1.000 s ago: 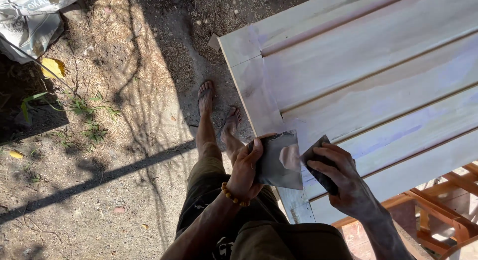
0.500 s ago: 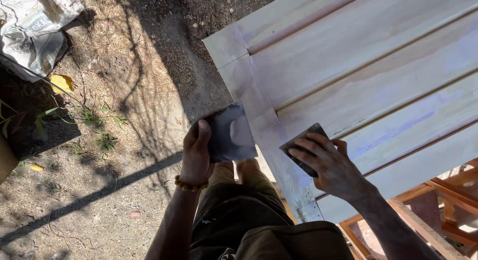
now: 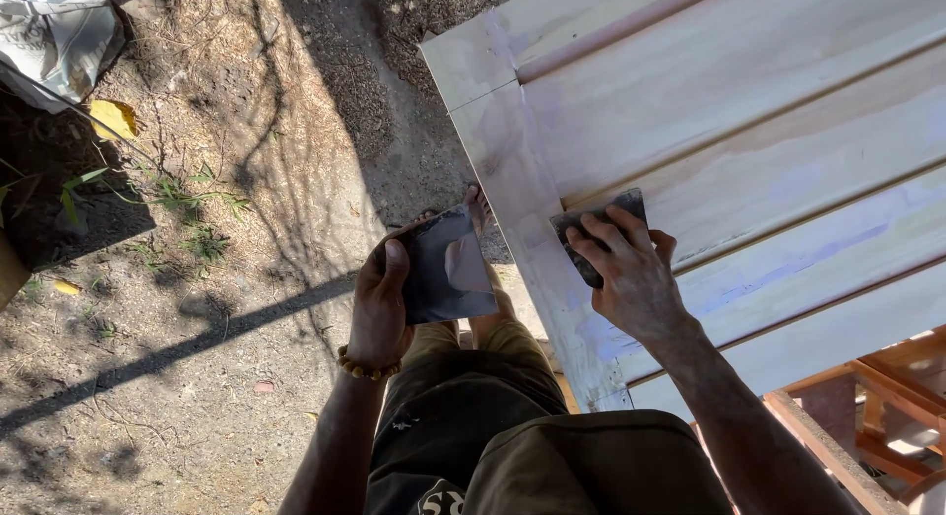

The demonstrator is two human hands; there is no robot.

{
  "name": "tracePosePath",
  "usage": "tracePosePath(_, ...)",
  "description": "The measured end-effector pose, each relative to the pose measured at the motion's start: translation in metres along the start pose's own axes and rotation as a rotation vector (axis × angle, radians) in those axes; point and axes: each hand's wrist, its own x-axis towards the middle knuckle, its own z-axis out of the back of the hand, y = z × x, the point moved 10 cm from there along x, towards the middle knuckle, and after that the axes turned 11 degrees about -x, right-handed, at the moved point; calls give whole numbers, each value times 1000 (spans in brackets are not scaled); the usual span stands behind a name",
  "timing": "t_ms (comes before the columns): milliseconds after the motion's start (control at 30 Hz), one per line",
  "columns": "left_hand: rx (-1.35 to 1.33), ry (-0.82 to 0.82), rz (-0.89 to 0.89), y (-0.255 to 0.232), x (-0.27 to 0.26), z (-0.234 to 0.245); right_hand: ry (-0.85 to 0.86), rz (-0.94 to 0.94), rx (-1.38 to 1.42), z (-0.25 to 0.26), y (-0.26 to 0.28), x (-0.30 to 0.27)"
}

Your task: Applying wood filler or putty to the seams of a wooden furniture panel using a scraper tool.

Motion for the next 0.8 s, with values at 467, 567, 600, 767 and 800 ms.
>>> tracePosePath(467, 34, 18, 24, 3, -23, 16, 74, -81, 75, 26, -2, -8)
tracePosePath(567, 20, 1, 6, 6, -21, 28, 15, -38, 53, 20, -3, 2)
tracePosePath(600, 47, -20, 3, 10, -24, 37, -4, -32, 56, 17, -2, -1)
tracePosePath(767, 11, -11, 18, 10, -31, 34, -44, -14, 62, 15, 2, 0)
tracePosePath(800, 0, 14, 21, 8, -32, 27, -45, -18, 64, 14, 1, 0)
